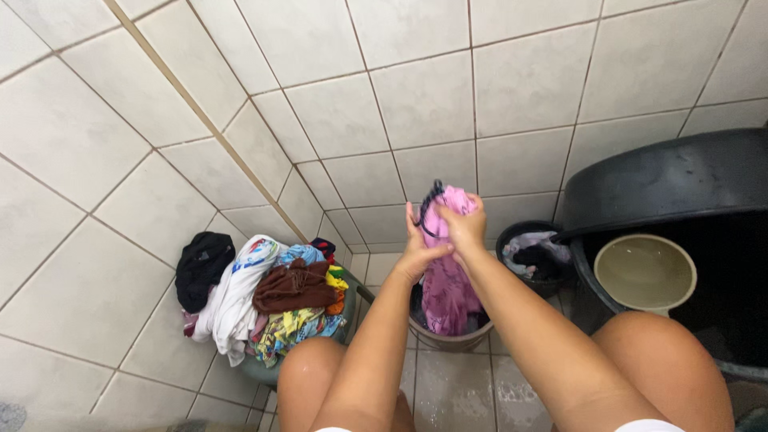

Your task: The person washes several items of clothing by hand in a basin of soapy water, scrubbing, wringing, and rinsing them before placing them in a separate bucket.

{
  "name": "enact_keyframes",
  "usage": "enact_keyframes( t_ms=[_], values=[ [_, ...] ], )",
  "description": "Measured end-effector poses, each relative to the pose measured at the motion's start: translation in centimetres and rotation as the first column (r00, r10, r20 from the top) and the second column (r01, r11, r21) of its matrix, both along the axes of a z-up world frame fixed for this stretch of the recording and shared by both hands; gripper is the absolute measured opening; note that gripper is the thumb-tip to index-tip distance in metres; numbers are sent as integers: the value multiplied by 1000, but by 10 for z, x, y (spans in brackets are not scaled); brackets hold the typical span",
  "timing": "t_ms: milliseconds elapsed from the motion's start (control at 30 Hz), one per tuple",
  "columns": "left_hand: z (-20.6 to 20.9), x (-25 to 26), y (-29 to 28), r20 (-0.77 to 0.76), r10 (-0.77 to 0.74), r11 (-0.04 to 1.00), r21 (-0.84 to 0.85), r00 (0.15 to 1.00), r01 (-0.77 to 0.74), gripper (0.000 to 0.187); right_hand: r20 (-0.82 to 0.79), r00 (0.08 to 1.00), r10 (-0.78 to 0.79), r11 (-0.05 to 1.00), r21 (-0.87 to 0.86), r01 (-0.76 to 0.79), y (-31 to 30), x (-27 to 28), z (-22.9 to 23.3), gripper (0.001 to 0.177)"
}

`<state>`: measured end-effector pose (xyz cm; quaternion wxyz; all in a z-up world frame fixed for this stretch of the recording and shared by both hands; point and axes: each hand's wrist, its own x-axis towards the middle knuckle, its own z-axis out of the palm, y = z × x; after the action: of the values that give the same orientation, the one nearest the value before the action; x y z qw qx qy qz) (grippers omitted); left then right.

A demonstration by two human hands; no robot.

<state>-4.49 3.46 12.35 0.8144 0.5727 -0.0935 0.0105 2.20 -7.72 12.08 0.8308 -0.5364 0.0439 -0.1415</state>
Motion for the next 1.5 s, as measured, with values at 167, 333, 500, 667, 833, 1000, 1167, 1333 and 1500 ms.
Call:
enact_keyframes(
  t_ms=[167,333,500,667,833,1000,1167,1333,1500],
  values=[
    [-37,-9,0,43,75,947,311,996,-85,89,11,973,230,823,531,-201,3,-14,47,30],
    [-70,19,5,18,170,909,383,985,-164,51,72,941,330,562,786,-257,-28,22,35,23],
    [-10,44,23,37,174,665,732,984,-146,71,-17,986,164,697,709,-104,-107,21,-40,38],
    [91,37,-10,7,-29,391,920,1000,5,97,-725,584,365,924,358,-134,-93,-22,-93,90],
    [126,24,-24,-108,-229,-64,993,967,96,97,-694,489,529,841,505,-193,-69,-48,-62,110],
    [113,15,-15,-66,-613,252,928,788,274,75,-240,372,897,416,744,-524,-54,-79,-47,109],
    [74,8,-5,-20,-652,698,376,758,610,72,-1,556,831,401,694,-598,-46,-101,-34,91],
    [37,1,-7,135,-604,715,-343,786,609,83,366,680,635,141,811,-568,-46,-97,-21,70],
    [20,-6,-22,121,-457,599,-690,881,406,68,226,655,721,281,769,-574,-43,-91,-19,80]
  ],
)
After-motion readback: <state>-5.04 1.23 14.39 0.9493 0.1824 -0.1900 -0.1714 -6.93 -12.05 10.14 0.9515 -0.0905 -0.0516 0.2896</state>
